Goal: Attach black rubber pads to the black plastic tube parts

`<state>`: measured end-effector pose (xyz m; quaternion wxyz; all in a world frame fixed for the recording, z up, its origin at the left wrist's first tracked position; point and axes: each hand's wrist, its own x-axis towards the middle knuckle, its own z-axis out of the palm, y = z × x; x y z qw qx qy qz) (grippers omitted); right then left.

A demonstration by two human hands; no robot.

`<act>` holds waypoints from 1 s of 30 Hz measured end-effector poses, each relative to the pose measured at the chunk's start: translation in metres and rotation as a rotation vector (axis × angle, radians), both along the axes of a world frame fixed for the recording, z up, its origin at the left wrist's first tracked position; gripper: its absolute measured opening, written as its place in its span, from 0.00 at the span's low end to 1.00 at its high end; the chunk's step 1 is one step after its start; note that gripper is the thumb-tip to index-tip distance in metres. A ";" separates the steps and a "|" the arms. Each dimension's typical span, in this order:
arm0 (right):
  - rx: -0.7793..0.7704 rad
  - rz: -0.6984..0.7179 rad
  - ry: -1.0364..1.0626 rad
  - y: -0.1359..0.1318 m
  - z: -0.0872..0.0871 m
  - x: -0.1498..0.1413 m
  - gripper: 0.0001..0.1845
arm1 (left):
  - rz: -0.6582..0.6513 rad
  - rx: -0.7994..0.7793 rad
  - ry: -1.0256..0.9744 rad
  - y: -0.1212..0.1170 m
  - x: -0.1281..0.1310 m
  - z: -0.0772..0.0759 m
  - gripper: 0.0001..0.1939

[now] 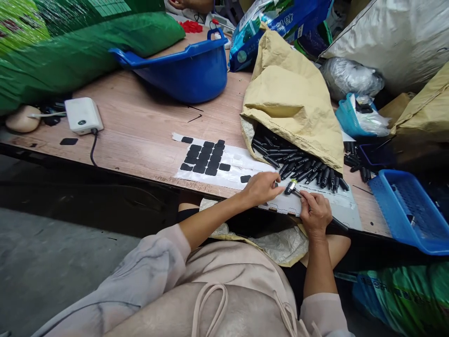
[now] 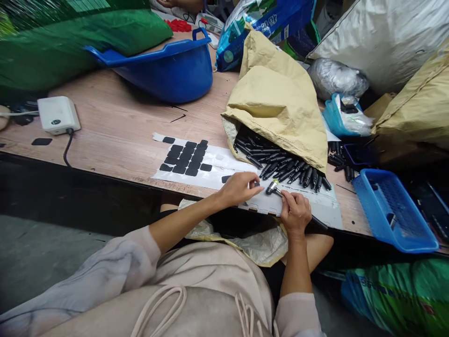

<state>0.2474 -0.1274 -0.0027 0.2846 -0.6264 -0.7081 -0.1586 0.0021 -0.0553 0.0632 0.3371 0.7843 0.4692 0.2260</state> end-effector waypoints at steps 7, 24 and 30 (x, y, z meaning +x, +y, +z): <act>0.026 -0.011 -0.049 -0.001 0.001 -0.003 0.14 | 0.197 0.067 0.151 0.053 0.059 -0.006 0.14; 0.043 -0.004 -0.037 0.000 -0.001 0.001 0.13 | 0.145 0.185 -0.032 0.004 -0.040 -0.049 0.06; 0.045 0.004 -0.043 0.001 -0.001 0.002 0.13 | 0.099 0.189 0.026 0.002 -0.039 -0.048 0.10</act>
